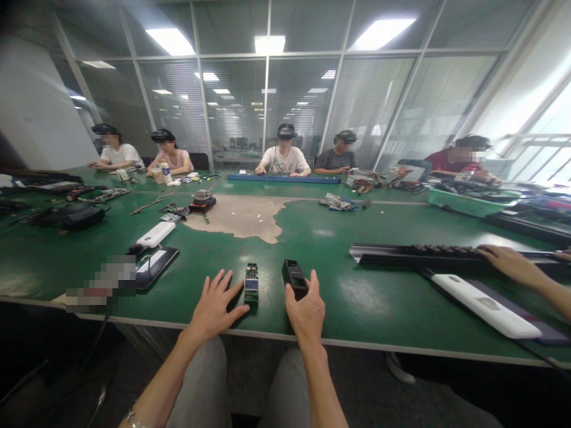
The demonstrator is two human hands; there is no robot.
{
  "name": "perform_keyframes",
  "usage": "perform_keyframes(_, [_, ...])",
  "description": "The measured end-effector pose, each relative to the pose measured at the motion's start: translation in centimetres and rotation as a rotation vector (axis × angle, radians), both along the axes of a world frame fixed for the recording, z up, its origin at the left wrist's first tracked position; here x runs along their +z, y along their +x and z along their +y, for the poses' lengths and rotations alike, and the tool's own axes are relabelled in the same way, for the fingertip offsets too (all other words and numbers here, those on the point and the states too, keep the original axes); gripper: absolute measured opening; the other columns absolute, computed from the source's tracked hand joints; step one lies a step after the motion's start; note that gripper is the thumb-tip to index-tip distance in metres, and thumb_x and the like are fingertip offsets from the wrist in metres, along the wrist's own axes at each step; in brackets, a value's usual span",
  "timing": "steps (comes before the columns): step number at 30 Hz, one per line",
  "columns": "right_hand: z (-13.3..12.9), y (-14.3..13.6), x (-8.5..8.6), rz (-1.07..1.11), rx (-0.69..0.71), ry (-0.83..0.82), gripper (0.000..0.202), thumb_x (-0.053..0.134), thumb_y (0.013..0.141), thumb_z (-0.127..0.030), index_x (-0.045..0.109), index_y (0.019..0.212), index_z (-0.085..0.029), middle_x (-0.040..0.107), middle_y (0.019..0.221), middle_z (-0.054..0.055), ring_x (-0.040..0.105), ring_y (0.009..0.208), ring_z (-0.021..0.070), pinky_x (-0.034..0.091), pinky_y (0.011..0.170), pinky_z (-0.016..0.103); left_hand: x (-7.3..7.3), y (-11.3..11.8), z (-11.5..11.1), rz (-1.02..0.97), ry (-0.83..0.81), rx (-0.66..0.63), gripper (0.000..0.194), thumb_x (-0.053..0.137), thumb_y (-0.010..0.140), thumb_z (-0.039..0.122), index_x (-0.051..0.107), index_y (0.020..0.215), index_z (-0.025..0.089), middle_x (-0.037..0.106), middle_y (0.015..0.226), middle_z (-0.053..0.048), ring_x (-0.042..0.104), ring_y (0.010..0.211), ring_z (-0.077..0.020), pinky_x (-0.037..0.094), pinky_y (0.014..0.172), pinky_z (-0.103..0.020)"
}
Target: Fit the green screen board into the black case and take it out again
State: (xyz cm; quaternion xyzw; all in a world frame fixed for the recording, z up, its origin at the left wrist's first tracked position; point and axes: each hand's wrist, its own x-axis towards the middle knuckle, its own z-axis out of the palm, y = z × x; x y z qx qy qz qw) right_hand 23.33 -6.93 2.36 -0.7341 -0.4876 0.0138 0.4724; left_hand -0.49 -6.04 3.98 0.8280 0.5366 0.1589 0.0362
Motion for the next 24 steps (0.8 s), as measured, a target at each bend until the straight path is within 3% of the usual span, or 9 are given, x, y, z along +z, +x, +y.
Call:
perform_keyframes(14, [-0.24, 0.0, -0.82, -0.088, 0.022, 0.027, 0.088, 0.056, 0.078, -0.051, 0.027, 0.148, -0.006, 0.049, 0.139, 0.023, 0.05, 0.124, 0.0323, 0.04, 0.102, 0.045, 0.17, 0.21, -0.14, 0.001, 0.012, 0.002, 0.061, 0.045, 0.087, 0.067, 0.047, 0.139, 0.035, 0.034, 0.154, -0.008, 0.02, 0.145, -0.0336, 0.012, 0.114, -0.063])
perform_keyframes(24, [-0.44, -0.07, -0.47, -0.071, 0.033, -0.03, 0.083, 0.052, 0.081, -0.046, 0.025, 0.149, -0.006, 0.059, 0.127, 0.018, 0.057, 0.112, 0.0324, 0.045, 0.092, 0.042, 0.34, 0.07, -0.25, -0.005, 0.015, -0.006, 0.06, 0.043, 0.088, 0.067, 0.047, 0.139, 0.035, 0.034, 0.154, -0.008, 0.02, 0.144, -0.0344, 0.013, 0.114, -0.063])
